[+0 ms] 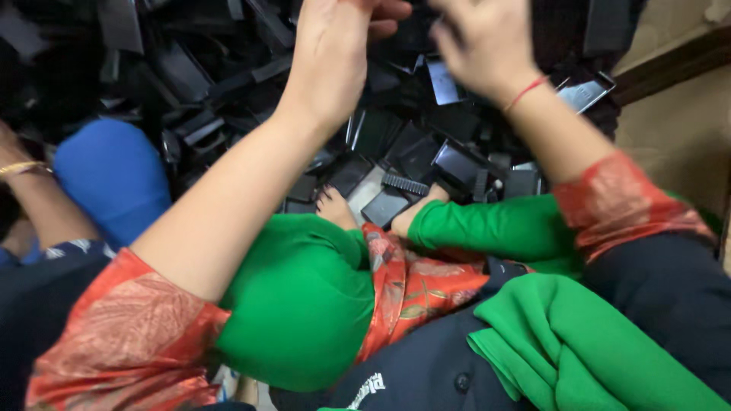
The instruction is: The person sits on the floor and repeatedly picks up small black plastic components from a large pile, inspects them by turning them over, and places them back into the pile. The person also briefly handles a cardboard box before returning to sorting the components.
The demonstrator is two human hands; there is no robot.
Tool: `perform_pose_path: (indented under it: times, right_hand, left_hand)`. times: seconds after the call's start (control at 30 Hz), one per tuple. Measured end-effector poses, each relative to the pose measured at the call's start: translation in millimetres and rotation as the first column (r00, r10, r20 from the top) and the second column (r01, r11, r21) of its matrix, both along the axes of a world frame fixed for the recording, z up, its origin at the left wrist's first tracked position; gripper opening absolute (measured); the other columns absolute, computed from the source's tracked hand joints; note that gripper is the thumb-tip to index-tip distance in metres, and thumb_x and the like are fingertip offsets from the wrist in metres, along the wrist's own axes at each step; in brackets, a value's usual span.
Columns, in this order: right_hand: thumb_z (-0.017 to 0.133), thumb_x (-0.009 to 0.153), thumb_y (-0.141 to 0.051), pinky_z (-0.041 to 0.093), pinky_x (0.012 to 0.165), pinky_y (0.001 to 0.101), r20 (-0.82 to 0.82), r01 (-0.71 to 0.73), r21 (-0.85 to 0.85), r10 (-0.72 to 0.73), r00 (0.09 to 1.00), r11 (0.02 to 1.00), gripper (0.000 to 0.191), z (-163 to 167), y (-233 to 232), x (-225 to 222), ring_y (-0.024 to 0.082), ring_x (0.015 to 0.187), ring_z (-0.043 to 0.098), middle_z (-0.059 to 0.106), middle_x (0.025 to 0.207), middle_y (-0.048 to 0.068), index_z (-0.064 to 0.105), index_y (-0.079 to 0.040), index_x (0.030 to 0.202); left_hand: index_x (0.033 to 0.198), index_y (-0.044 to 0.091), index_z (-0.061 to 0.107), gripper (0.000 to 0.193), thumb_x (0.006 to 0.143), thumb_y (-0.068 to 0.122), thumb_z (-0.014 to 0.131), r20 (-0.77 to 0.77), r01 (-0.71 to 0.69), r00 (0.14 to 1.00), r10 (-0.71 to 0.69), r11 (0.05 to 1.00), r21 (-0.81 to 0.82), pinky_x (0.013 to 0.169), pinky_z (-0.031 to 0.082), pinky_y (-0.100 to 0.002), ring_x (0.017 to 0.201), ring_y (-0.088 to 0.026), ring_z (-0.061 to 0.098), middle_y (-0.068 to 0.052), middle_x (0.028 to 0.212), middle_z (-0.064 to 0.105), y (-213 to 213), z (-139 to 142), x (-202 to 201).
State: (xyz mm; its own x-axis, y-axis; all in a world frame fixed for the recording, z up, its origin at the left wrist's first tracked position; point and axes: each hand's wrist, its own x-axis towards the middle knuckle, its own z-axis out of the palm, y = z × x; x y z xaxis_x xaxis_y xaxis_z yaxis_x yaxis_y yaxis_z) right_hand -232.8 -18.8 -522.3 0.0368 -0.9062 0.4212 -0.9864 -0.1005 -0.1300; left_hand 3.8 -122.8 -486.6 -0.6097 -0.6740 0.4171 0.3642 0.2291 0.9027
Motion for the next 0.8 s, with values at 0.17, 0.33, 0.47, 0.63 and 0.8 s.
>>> perform_pose_path:
  times: [0.17,0.33,0.47,0.63,0.8]
  right_hand:
    - [0.08,0.063,-0.03,0.038,0.097,0.0643,-0.154,-0.019,0.057,0.028,0.988,0.998,0.057,-106,9,17,0.049,0.125,0.049,0.056,0.134,0.028,0.072,-0.009,0.115]
    - [0.068,0.097,-0.012,0.05,0.105,0.0509,-0.035,0.192,0.385,-0.193,0.98,0.903,0.008,-133,2,-10,0.036,0.111,0.071,0.075,0.104,0.016,0.074,-0.012,0.103]
    - [0.074,0.098,-0.009,0.056,0.079,0.0357,0.558,0.098,0.078,-0.125,0.82,0.992,0.009,-96,-12,-8,0.026,0.089,0.073,0.077,0.095,0.009,0.076,-0.006,0.105]
    - [0.068,0.11,0.005,0.052,0.079,0.0245,0.946,-0.052,-0.283,0.288,0.146,0.958,0.002,0,5,49,0.009,0.085,0.065,0.068,0.098,0.003,0.069,0.004,0.11]
    - [0.063,0.102,0.002,0.056,0.093,0.0379,0.656,-0.195,-0.515,0.53,0.538,0.835,0.01,49,49,95,0.024,0.096,0.07,0.068,0.102,0.013,0.06,0.001,0.112]
  left_hand:
    - [0.111,0.0,0.073,0.044,0.11,0.037,0.049,0.083,0.022,0.996,-0.027,0.998,0.062,0.091,0.06,-0.032,0.097,-0.016,0.074,-0.008,0.105,0.078,-1,-10,-8]
    - [0.108,-0.001,0.073,0.041,0.109,0.034,0.053,0.157,0.014,0.987,-0.04,0.986,0.164,0.087,0.061,-0.03,0.093,-0.015,0.074,-0.009,0.102,0.078,-6,-21,-6]
    - [0.114,-0.001,0.071,0.044,0.105,0.039,0.057,0.405,-0.05,0.914,-0.036,0.979,0.2,0.079,0.051,-0.034,0.091,-0.018,0.062,-0.012,0.104,0.069,-4,-30,-2]
    - [0.131,0.002,0.057,0.06,0.103,0.055,0.061,0.292,0.076,0.945,-0.146,0.969,0.237,0.1,0.05,-0.047,0.119,-0.032,0.063,-0.018,0.129,0.064,5,-24,5]
    - [0.129,0.01,0.06,0.065,0.096,0.065,0.057,-0.108,0.402,0.865,-0.49,0.547,0.734,0.093,0.057,-0.051,0.11,-0.031,0.07,-0.014,0.123,0.069,17,-9,3]
